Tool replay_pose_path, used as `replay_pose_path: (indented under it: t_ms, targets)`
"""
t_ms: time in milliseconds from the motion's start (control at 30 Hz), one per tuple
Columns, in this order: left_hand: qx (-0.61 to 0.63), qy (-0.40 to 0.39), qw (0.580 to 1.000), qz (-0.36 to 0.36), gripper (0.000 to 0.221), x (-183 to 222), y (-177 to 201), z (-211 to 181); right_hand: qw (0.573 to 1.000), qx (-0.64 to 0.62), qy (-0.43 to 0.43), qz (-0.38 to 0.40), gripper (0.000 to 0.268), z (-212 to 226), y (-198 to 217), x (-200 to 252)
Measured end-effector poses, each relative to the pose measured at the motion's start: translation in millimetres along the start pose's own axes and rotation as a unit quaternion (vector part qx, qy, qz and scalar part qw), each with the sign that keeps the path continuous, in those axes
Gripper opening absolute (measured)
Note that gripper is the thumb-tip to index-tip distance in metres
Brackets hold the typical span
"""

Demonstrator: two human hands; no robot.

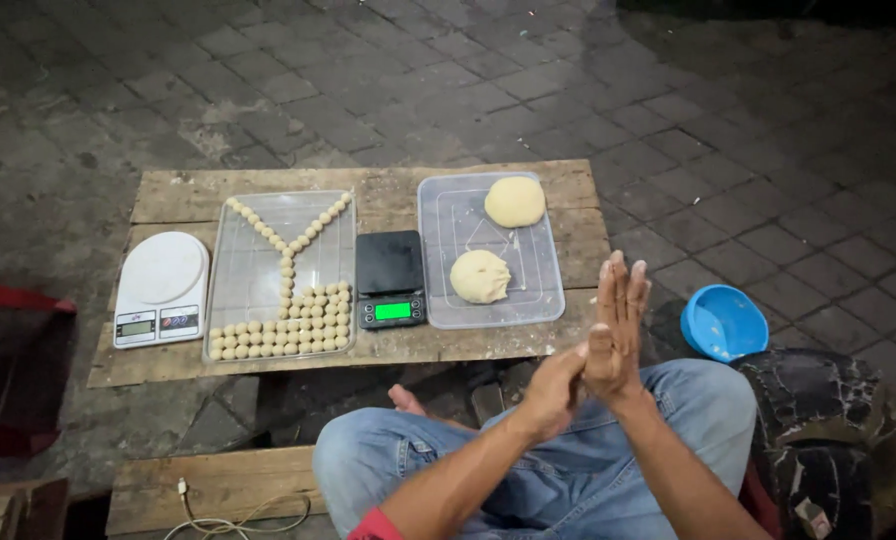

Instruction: A person portions a large mass of dough into small, uniform balls by pinching off pieces and rolling them between their hands before placing them in a tray.

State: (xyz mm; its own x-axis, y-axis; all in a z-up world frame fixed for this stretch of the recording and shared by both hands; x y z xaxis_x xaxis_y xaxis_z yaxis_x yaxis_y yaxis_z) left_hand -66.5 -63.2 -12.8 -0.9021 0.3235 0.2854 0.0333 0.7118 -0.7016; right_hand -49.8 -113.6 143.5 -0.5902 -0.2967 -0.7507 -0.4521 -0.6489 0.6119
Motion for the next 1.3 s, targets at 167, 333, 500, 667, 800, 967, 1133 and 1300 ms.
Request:
replay_pose_path:
  t_ms: [167,333,500,667,800,967,1133,1300]
  targets:
    - [0.157,0.018,0.987,0.007,0.041,-17.5,15.7,2.9,0.997,-0.061,0.014,0.046,0.089,41.2,-49.1,44.5]
    - [0.178,0.023,0.984,0.022,0.032,-5.2,15.5,-18.6,0.995,-0.074,0.042,0.042,0.083,26.3,-53.5,-4.8]
    - [0.298,0.025,0.954,-0.007,0.036,-14.1,-0.8,-62.5,0.997,0.022,0.071,0.015,0.067,23.7,-44.4,-18.3]
    - [0.296,-0.453,0.841,-0.015,0.063,71.4,-53.0,-105.4,0.997,0.009,0.044,0.058,0.072,50.7,-57.2,-4.2]
    - [0.185,-0.127,0.974,-0.032,0.055,-41.9,48.1,37.4,0.996,0.059,-0.033,0.053,0.061,27.3,-47.7,-10.3]
    - [0.249,-0.146,0.95,0.116,0.068,13.8,-24.6,-132.9,0.989,-0.03,0.124,0.08,0.082,59.0,-61.5,6.7]
    - [0.016,-0.157,0.987,0.017,0.044,18.2,-7.9,-69.5,0.983,-0.162,0.083,0.037,0.076,41.4,-51.2,-25.4]
    - [0.179,-0.065,0.982,-0.018,0.028,-25.1,5.0,-27.6,0.99,0.059,0.112,0.067,0.077,28.4,-54.6,-13.3]
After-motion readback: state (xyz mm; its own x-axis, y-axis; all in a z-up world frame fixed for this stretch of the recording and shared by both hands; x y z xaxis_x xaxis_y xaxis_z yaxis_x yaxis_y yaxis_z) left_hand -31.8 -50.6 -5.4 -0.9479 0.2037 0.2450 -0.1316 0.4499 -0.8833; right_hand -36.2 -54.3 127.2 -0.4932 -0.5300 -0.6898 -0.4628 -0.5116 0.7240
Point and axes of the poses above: each hand's wrist, its own x-axis away from the middle knuckle, its own y-axis out of the back of the hand, z = x × y, the point moved 6 cm from there along -x, towards the middle knuckle, and after that the axes turned 4 degrees about y, right-handed, at the moved point
